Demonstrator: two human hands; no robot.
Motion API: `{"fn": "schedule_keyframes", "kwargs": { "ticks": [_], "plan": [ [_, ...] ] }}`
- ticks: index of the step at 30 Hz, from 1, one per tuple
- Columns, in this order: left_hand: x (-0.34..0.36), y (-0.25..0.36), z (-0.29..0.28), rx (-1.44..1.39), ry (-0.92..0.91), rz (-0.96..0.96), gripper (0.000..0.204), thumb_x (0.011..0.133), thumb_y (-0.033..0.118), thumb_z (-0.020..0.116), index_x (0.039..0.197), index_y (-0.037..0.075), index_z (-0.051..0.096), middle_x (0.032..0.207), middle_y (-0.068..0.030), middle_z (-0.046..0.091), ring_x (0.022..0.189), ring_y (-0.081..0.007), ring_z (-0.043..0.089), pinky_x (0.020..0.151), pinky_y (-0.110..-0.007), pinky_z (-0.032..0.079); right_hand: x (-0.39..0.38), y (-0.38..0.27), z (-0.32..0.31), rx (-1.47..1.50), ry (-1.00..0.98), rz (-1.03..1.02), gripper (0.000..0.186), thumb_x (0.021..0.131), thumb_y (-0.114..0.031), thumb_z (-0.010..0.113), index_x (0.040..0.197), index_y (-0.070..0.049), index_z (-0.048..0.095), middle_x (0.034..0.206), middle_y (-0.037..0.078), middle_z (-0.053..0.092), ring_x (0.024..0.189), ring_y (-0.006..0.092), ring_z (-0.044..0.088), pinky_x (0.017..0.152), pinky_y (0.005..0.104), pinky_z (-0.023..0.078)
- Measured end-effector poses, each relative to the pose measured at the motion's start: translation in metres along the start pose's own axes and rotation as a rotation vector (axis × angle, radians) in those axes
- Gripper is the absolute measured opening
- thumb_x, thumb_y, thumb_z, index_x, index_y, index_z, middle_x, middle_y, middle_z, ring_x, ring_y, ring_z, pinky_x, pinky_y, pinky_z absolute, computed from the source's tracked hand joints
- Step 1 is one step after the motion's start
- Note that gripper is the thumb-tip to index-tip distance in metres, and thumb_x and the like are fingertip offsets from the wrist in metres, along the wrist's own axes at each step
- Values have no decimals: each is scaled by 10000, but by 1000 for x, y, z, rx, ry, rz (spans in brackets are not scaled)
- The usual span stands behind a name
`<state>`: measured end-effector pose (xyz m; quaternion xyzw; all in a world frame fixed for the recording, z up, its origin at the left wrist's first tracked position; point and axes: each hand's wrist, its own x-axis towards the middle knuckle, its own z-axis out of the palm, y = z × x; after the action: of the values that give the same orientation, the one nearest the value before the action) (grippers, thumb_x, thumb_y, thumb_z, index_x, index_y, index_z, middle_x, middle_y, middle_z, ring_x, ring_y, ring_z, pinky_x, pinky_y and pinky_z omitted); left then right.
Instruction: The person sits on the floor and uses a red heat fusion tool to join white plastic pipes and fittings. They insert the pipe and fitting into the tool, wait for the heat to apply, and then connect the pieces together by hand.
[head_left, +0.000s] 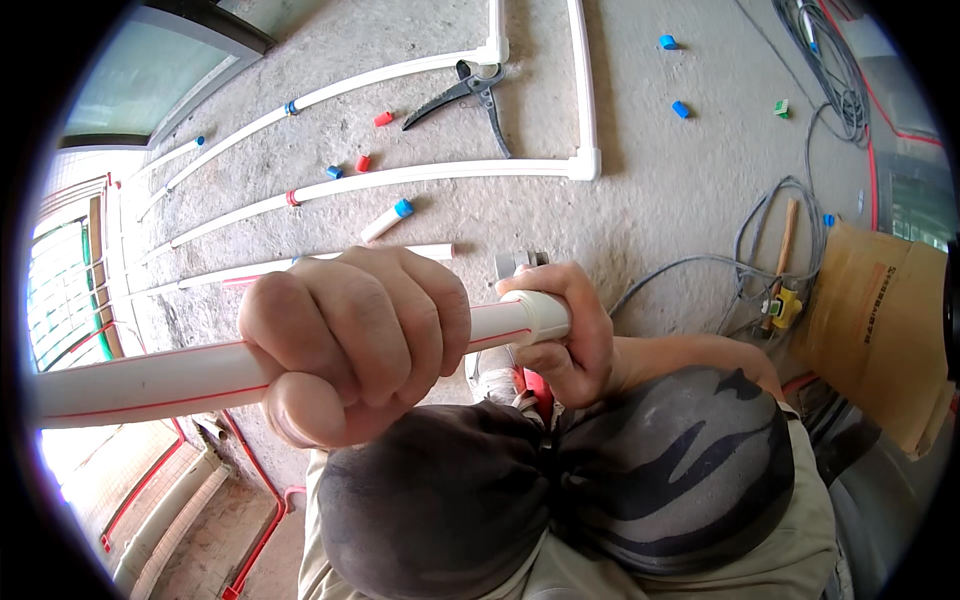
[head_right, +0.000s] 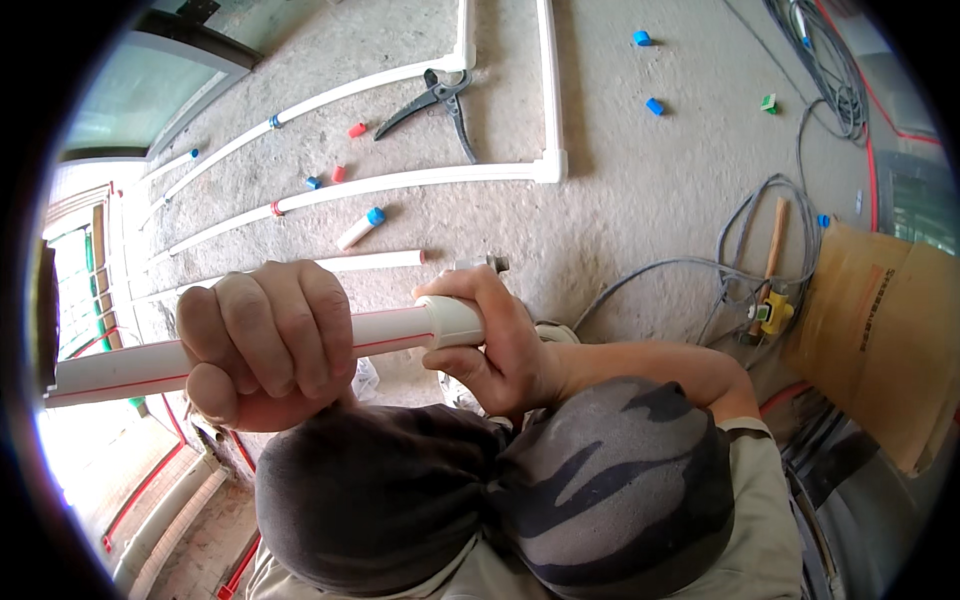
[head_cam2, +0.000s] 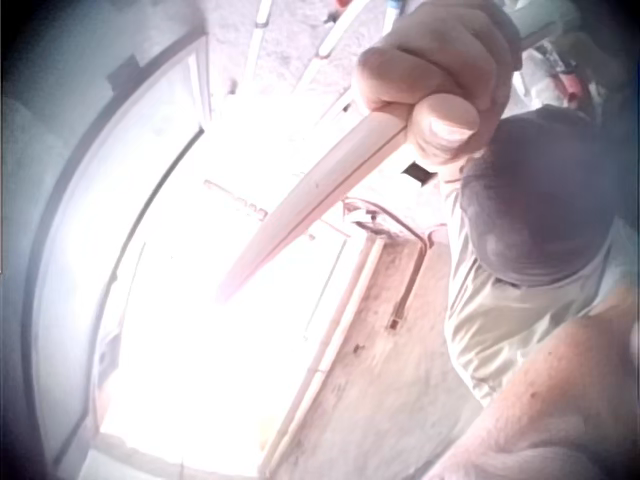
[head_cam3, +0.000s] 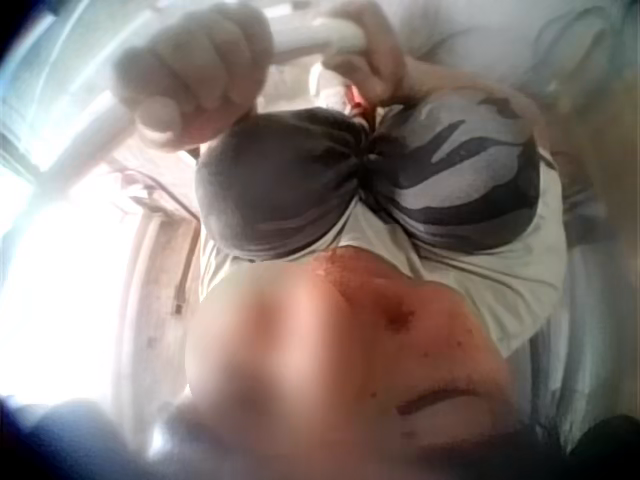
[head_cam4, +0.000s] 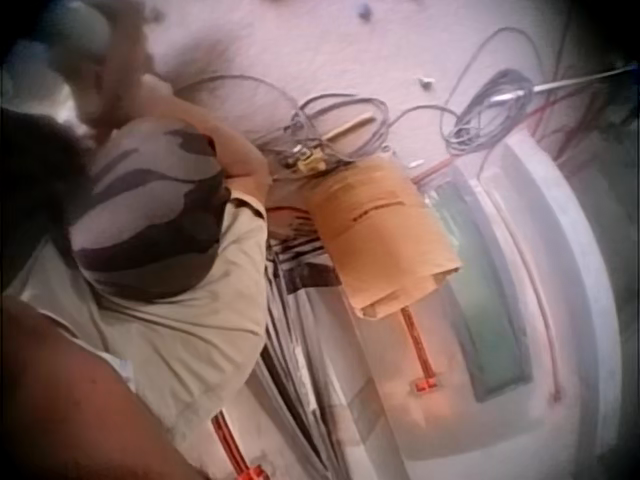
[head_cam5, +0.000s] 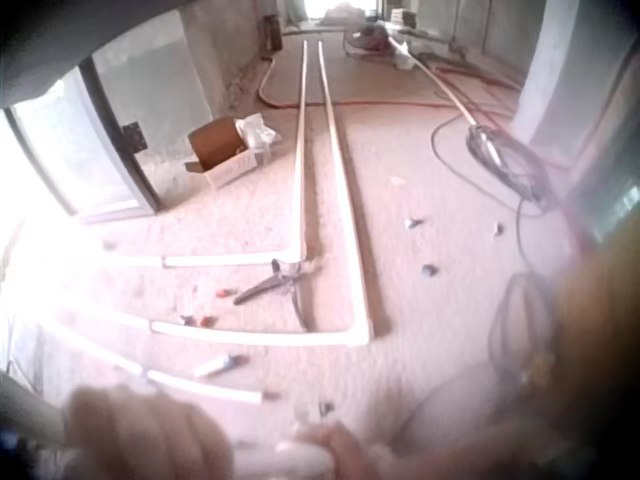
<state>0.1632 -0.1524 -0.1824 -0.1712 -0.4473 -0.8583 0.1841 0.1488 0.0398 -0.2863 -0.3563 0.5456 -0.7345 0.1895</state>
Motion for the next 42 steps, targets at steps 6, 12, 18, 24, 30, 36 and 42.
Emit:
{"fn": "schedule_keyframes", "kwargs": {
  "ticks": [6,12,18,24,30,36,42],
  "plan": [
    [-5,6,-5,-16,-56,-61,393,1023,265,702,783,131,421,573,-3,550,384,-133,494,410,-317,440,-4,6,-5,86,-70,67,546,1028,-302,679,1375,47,443,1102,155,611,953,214,624,835,347,512],
    [-15,9,-8,47,-36,127,397,1004,239,703,774,129,397,570,-27,566,384,-137,507,411,-328,474,31,7,-10,449,-13,143,849,1050,-686,386,1494,36,422,1340,182,574,1224,271,571,1063,421,425],
    [-7,-7,-3,-117,-202,53,392,976,175,720,757,110,401,551,-53,535,383,-169,469,403,-341,420,52,0,-1,1135,169,396,869,1058,-748,217,1463,-45,526,1277,125,653,1244,261,599,1079,460,434],
    [-6,-11,-4,-357,-350,16,391,949,80,721,700,86,420,527,-77,502,379,-192,438,394,-335,372,34,-8,3,948,-164,327,955,1019,-792,271,1432,36,511,1318,154,612,1272,243,556,1100,469,408],
    [2,-16,-1,-475,-488,0,347,909,73,740,707,89,458,509,-83,503,349,-168,440,358,-326,389,29,-20,3,882,-137,267,996,983,-828,308,1368,52,570,1198,160,604,1170,255,568,1044,445,416],
    [6,-13,-5,-484,-569,-10,340,913,69,754,728,80,469,545,-93,529,374,-175,468,385,-339,407,28,-20,8,889,-100,235,965,982,-819,338,1300,54,601,1138,153,605,1080,235,562,1001,415,419],
    [-3,-5,1,-483,-448,-24,386,950,56,720,698,62,427,551,-84,485,387,-182,417,380,-341,328,22,-16,14,885,-91,230,863,1001,-768,437,1229,40,635,1089,132,640,1004,196,591,924,376,445]
  ]
}}
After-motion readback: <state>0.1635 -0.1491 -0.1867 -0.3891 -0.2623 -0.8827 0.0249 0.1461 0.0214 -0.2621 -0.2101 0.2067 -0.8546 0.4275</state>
